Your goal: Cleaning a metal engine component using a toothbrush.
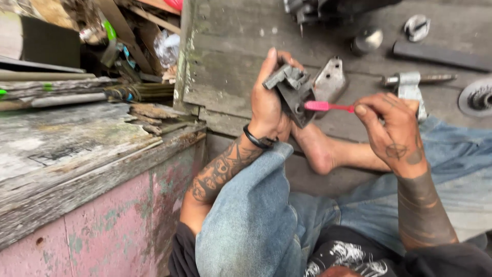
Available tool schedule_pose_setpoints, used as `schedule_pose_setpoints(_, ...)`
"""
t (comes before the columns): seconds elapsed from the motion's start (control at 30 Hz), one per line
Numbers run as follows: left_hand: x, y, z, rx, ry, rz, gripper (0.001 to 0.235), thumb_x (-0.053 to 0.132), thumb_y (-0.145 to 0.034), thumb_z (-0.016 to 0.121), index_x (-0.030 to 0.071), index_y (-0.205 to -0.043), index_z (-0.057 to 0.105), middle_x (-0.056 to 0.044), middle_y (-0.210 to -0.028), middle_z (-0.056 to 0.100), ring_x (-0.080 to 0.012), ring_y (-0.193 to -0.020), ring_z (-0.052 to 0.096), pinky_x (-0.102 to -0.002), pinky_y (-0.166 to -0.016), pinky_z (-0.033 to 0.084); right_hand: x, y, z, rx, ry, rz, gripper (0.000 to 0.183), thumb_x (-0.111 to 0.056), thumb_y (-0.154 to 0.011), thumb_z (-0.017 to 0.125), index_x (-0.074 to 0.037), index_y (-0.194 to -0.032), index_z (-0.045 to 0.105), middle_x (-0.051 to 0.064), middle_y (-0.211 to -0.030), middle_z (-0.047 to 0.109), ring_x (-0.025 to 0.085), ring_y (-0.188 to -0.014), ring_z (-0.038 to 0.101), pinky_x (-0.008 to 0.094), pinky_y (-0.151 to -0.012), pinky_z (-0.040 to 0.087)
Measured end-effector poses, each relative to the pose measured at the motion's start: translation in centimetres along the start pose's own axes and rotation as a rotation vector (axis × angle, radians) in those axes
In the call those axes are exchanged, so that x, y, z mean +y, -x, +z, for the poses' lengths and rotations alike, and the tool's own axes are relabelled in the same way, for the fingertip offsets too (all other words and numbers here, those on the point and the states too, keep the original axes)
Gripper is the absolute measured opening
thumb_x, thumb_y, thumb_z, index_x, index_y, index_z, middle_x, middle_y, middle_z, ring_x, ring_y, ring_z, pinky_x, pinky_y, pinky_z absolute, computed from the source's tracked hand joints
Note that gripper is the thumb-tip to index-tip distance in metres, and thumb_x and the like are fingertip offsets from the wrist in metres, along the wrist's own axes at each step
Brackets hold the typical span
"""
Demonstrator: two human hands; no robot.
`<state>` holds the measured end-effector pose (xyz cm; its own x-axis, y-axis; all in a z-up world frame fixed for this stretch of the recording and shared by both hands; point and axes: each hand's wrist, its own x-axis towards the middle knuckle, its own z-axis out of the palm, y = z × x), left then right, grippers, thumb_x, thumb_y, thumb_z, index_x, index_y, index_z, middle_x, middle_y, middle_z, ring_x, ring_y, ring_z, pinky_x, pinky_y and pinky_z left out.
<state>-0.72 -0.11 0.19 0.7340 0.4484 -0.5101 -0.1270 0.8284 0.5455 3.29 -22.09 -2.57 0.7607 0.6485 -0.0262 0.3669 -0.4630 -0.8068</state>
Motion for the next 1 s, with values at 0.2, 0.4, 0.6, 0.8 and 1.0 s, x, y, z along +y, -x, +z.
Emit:
schedule_pose_setpoints(0.2,1.1,1.0,1.5,-0.225,-0.176,0.158,0.039,0.037,-0.108,0.043,0.005,-0.089,0.056,-0.012,-0.076,0.06,-0.0195,-0.072,0.061,-0.037,-0.067,0.062,-1.0,-0.6,0.5,0.033,-0.075,-0.037,0.025,-0.02,-0.115,0.056,-0.006,-0.097,0.068,0.0,-0.08,0.058,0.019,-0.076,0.05,0.036,-0.091,0.033)
schedule_pose_setpoints(0.4,0.8,0.7,0.8,-0.256,-0.16,0.192,0.039,0.035,-0.108,0.041,0.005,-0.088,0.056,-0.012,-0.076,0.058,-0.022,-0.073,0.06,-0.037,-0.068,0.058,1.7,0.7,0.2,0.03,-0.221,0.139,0.018,-0.018,-0.113,0.057,-0.004,-0.109,0.069,0.005,-0.088,0.061,0.018,-0.079,0.055,0.033,-0.073,0.041)
schedule_pose_setpoints(0.6,-1.2,-1.1,-0.5,-0.268,-0.373,0.181,0.041,0.04,-0.107,0.043,0.007,-0.086,0.058,-0.011,-0.074,0.065,-0.0185,-0.069,0.064,-0.03,-0.072,0.051,-3.7,-3.0,1.3,-0.033,-0.876,0.049,0.056,-0.034,-0.107,0.048,-0.003,-0.154,0.045,0.007,-0.084,0.06,0.01,-0.064,0.056,0.021,-0.064,0.05)
schedule_pose_setpoints(0.8,-2.8,-4.2,-5.0,-0.121,-0.244,0.122,0.037,0.037,-0.111,0.046,0.004,-0.097,0.054,-0.022,-0.078,0.064,-0.0263,-0.075,0.068,-0.033,-0.068,0.06,-1.8,-3.3,7.3,0.026,-1.155,0.036,0.045,-0.023,-0.103,0.043,0.007,-0.13,0.062,0.002,-0.063,0.047,0.005,-0.065,0.037,0.021,-0.064,0.031)
schedule_pose_setpoints(1.0,-2.6,-3.7,-3.9,-0.001,-0.146,0.047,0.035,0.038,-0.106,0.054,0.007,-0.092,0.055,-0.018,-0.072,0.063,-0.0254,-0.068,0.068,-0.033,-0.056,0.056,-1.9,-2.9,6.7,0.023,-1.043,0.07,0.043,-0.02,-0.098,0.053,0.003,-0.131,0.067,0.01,-0.062,0.061,0.008,-0.057,0.058,0.02,-0.058,0.042)
